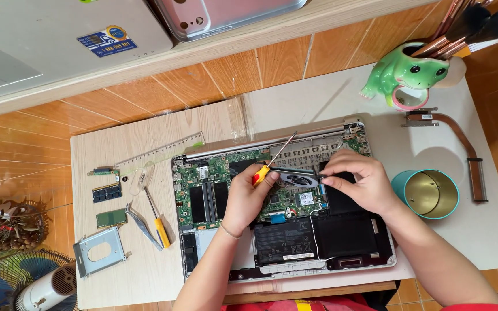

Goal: The recorder is disassembling and repairing internal components of a laptop, specifically focusing on the motherboard area.

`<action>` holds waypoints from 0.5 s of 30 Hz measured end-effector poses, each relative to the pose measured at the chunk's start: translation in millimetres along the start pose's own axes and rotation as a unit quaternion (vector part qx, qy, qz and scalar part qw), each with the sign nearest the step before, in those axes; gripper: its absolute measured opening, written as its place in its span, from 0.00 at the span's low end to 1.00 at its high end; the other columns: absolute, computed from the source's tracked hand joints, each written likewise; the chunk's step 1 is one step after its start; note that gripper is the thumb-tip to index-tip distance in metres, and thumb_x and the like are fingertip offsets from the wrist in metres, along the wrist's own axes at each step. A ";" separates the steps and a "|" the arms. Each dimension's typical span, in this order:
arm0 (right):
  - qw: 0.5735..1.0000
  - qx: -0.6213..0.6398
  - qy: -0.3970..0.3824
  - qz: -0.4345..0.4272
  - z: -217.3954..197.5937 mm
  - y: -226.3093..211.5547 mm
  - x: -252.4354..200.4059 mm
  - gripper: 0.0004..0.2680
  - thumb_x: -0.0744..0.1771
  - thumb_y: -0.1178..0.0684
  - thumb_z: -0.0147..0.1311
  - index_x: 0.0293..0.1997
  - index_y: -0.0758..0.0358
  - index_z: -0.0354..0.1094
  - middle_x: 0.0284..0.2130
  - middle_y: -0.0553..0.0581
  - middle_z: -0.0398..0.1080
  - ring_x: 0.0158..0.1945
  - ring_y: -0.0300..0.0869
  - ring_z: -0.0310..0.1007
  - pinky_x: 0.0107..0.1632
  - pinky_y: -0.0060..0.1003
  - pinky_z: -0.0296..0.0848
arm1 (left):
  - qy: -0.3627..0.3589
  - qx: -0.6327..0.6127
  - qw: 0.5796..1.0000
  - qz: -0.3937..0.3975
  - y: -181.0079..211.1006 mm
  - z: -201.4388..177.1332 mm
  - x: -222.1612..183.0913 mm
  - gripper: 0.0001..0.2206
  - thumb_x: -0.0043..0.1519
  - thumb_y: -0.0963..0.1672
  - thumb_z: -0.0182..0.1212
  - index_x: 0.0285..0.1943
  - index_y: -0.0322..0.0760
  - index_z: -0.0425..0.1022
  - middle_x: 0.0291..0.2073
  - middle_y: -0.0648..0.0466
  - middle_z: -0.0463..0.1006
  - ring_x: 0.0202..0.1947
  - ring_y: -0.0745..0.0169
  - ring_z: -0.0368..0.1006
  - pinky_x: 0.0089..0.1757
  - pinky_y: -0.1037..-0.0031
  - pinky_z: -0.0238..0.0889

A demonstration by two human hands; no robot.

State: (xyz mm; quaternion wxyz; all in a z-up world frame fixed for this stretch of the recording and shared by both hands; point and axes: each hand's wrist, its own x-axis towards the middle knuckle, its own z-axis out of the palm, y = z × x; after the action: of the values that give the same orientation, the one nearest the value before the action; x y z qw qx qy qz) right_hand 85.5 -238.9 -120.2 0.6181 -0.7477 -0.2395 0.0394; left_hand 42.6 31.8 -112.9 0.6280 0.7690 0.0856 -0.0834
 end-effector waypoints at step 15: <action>0.983 -0.033 -0.092 -0.158 22.8 -33.8 -3.0 0.09 0.57 0.56 0.73 0.32 0.60 0.74 0.31 0.49 0.76 0.39 0.44 0.76 0.43 0.37 0.73 | -0.111 -0.169 0.979 -0.028 2.8 -1.8 -9.1 0.15 0.69 0.41 0.56 0.65 0.34 0.70 0.40 0.58 0.75 0.39 0.73 0.71 0.38 0.78 0.70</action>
State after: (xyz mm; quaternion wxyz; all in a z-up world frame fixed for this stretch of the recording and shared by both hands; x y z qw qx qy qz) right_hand 64.3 -215.4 -94.4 0.5671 -0.7132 -0.4120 0.0018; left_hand 34.4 32.8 -107.8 0.7522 0.6347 0.0502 -0.1698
